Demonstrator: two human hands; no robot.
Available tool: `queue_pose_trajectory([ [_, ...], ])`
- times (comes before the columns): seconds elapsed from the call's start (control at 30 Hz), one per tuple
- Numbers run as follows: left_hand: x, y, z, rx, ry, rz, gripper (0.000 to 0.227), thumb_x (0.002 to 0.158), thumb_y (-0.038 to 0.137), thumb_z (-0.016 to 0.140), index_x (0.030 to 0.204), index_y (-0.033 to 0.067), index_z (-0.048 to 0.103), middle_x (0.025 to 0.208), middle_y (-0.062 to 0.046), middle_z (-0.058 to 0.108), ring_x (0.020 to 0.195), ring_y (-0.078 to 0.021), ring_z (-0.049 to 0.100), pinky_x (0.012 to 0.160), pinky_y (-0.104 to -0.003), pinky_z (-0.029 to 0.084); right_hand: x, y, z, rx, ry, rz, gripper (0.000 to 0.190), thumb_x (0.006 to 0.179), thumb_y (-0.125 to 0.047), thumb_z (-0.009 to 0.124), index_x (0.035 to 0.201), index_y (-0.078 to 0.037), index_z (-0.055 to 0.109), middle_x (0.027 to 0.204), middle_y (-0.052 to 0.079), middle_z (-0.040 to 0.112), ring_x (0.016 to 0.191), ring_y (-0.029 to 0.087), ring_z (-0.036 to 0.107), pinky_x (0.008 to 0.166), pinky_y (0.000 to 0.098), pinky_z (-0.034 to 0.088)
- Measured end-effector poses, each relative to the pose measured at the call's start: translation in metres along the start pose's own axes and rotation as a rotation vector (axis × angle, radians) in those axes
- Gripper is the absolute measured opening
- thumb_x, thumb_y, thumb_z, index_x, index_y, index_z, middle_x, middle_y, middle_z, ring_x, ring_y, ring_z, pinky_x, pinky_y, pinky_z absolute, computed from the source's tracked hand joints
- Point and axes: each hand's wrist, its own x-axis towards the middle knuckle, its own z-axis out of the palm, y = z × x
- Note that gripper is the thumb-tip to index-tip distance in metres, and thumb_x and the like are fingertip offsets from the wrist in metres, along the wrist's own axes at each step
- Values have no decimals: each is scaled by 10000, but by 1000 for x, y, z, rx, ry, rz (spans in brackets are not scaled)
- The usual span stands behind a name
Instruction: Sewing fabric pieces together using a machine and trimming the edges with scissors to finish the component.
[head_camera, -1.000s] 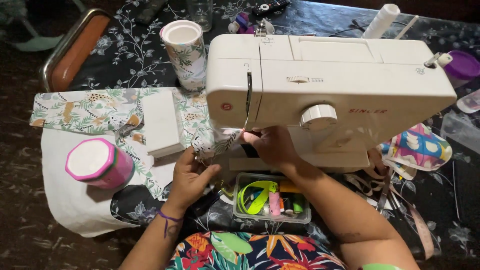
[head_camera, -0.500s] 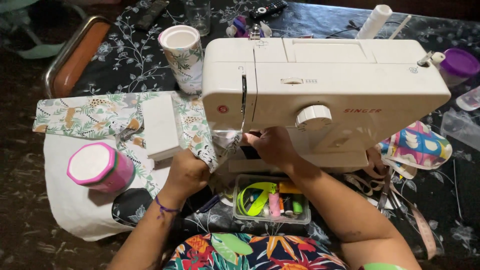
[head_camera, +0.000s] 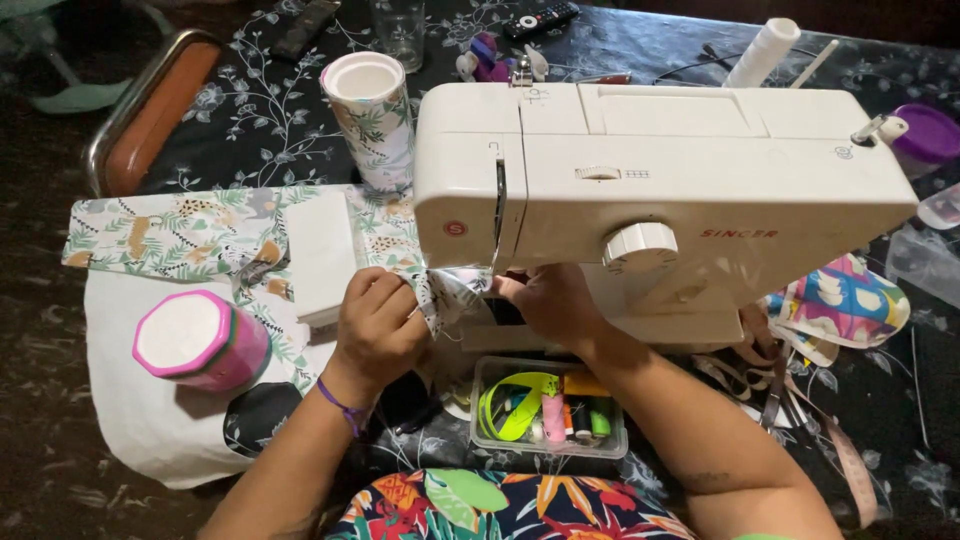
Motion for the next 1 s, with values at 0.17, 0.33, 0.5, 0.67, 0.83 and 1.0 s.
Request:
queue_pose_trajectory([
  [0.17, 21, 8, -5, 4, 70, -45, 270, 945, 190, 742, 712, 94, 647, 712, -66, 538, 698, -294, 599, 884, -633, 537, 11, 30, 10, -12, 15, 12, 428, 920, -424, 838, 1089, -32, 805, 1083, 222, 817, 1125, 432, 762, 984, 534, 569],
  [0.33, -14, -4, -3, 100, 42, -53, 268, 922, 42, 748, 680, 75, 638, 673, -42, 492, 700, -295, 611, 924, -638, 538, 2, 11, 10, -4, 54, 0, 382, 888, -400, 864, 1040, -52, 822, 1033, 172, 833, 1098, 387, 780, 995, 499, 566],
  [0.5, -29, -29, -14, 82, -40, -4, 292, 935, 14, 688, 655, 71, 627, 650, -44, 534, 770, -270, 676, 947, -591, 505, 5, 11, 9, 7, 76, -29, 383, 865, -369, 878, 1055, -40, 828, 1066, 198, 829, 1133, 406, 764, 1009, 529, 562],
  [0.67, -55, -48, -9, 111, -125, 52, 280, 919, 3, 694, 663, 100, 639, 656, -32, 565, 803, -255, 677, 926, -514, 528, 12, 29, 12, 10, 94, -111, 250, 882, -314, 866, 921, -70, 828, 838, 126, 807, 911, 356, 808, 866, 455, 594],
  [0.83, -51, -70, -7, 225, -163, 52, 207, 909, 4, 705, 729, 106, 706, 773, -22, 659, 943, -256, 720, 875, -501, 545, 7, 35, 16, -40, 163, -325, 157, 827, -219, 893, 759, -121, 791, 604, 82, 699, 633, 247, 730, 660, 362, 564],
  [1.0, -19, -52, -32, 279, -136, -218, 126, 1007, 54, 708, 940, 121, 791, 1045, 3, 790, 982, -258, 748, 867, -425, 559, 8, 41, 23, -183, 282, -660, 50, 794, -256, 868, 821, -239, 830, 644, 46, 721, 650, 276, 742, 609, 386, 591],
])
